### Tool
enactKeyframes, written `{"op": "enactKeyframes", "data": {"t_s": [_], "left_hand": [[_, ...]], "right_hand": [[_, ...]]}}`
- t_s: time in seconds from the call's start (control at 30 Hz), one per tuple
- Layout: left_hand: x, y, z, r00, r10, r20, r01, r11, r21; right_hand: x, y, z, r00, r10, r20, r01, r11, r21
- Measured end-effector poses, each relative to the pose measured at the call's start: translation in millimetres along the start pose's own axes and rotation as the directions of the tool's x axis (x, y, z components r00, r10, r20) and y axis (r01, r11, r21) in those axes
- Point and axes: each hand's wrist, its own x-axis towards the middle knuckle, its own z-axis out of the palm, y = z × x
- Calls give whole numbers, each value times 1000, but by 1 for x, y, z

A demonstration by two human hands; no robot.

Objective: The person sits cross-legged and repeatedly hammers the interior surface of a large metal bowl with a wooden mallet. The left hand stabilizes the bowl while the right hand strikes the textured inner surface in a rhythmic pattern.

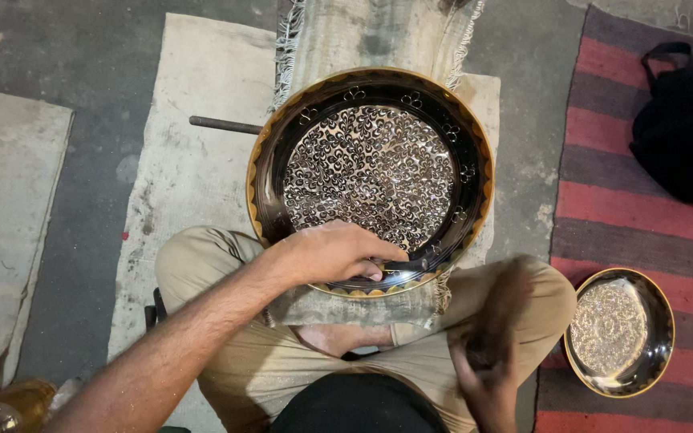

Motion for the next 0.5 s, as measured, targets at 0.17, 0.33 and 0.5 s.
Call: {"op": "enactKeyframes", "data": {"t_s": [0.17,0.33,0.5], "left_hand": [[-11,-1,9,949,94,-302,-103,995,-12],[-25,4,26,832,-77,-549,15,993,-117],[-33,12,44,675,-197,-710,84,978,-192]], "right_hand": [[46,-2,-13,967,-201,157,218,971,-95],[118,-51,-36,837,-242,491,477,763,-436],[176,-148,-25,788,-109,606,564,521,-641]]}}
